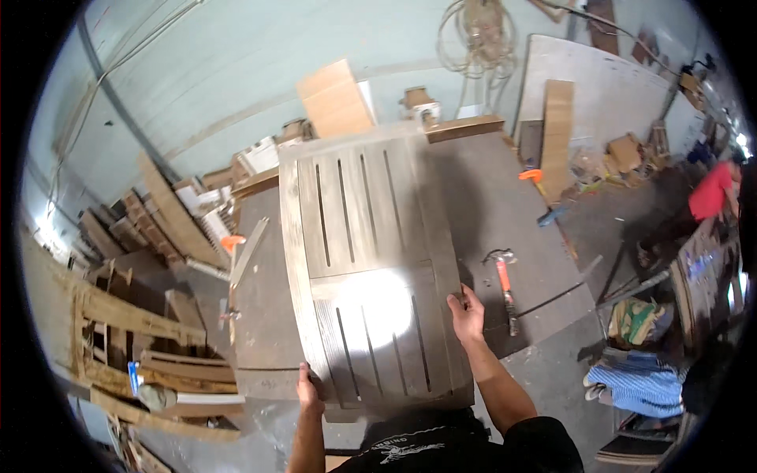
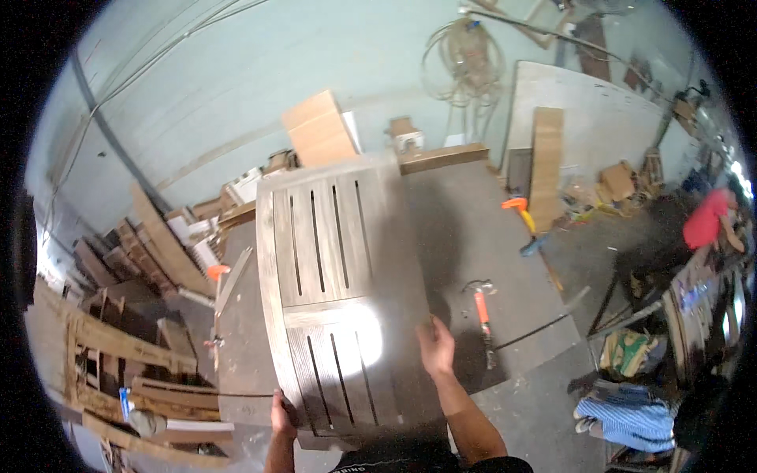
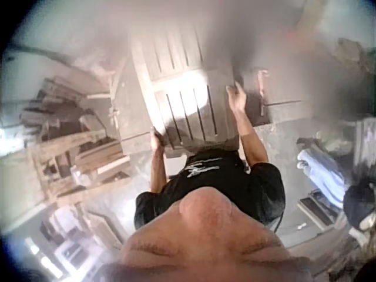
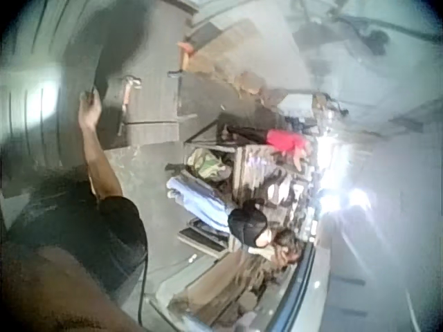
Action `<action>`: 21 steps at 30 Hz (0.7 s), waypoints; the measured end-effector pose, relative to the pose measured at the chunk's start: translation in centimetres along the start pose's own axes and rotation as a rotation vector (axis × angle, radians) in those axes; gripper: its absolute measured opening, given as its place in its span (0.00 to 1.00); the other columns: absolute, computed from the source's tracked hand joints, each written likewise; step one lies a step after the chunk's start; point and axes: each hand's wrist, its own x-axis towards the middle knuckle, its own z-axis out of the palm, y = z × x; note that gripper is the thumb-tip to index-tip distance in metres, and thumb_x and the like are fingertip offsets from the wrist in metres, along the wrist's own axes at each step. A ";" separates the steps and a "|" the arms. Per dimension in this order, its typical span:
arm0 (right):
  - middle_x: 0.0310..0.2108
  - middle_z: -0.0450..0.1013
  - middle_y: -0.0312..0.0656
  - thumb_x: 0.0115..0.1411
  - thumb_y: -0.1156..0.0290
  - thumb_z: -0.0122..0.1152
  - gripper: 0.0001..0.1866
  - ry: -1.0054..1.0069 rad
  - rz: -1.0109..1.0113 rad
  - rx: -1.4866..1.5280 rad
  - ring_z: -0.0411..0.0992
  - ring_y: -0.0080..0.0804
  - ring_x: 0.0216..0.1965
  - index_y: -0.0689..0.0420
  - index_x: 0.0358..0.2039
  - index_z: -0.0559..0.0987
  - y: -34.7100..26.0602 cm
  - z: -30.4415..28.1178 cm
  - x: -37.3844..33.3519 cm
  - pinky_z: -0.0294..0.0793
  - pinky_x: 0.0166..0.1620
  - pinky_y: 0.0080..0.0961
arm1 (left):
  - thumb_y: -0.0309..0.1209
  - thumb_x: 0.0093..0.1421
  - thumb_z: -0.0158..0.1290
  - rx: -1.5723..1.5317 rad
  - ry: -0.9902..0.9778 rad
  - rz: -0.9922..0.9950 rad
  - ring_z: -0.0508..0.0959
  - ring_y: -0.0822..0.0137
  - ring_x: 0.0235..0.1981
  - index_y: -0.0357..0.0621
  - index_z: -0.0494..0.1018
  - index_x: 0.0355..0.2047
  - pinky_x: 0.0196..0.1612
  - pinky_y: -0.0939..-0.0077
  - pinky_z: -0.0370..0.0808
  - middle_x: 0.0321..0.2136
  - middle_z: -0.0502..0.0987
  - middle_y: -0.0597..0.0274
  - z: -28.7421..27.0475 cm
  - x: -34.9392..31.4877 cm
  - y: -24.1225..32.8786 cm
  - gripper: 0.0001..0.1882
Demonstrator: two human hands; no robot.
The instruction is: The person aligns wooden slats within a frame on a workbench, hammers the edges of the frame to secure the slats together, and then moves the completed shutter panel to a stack on the floor.
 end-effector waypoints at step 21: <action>0.36 0.73 0.30 0.67 0.70 0.56 0.14 1.515 -0.345 -0.090 0.67 0.17 0.36 0.64 0.49 0.77 -12.2 -16.5 -39.6 0.66 0.41 0.17 | 0.35 0.67 0.54 0.588 -1.867 -0.210 0.74 0.74 0.46 0.36 0.72 0.52 0.51 0.75 0.70 0.47 0.77 0.64 30.9 -14.4 1.6 0.18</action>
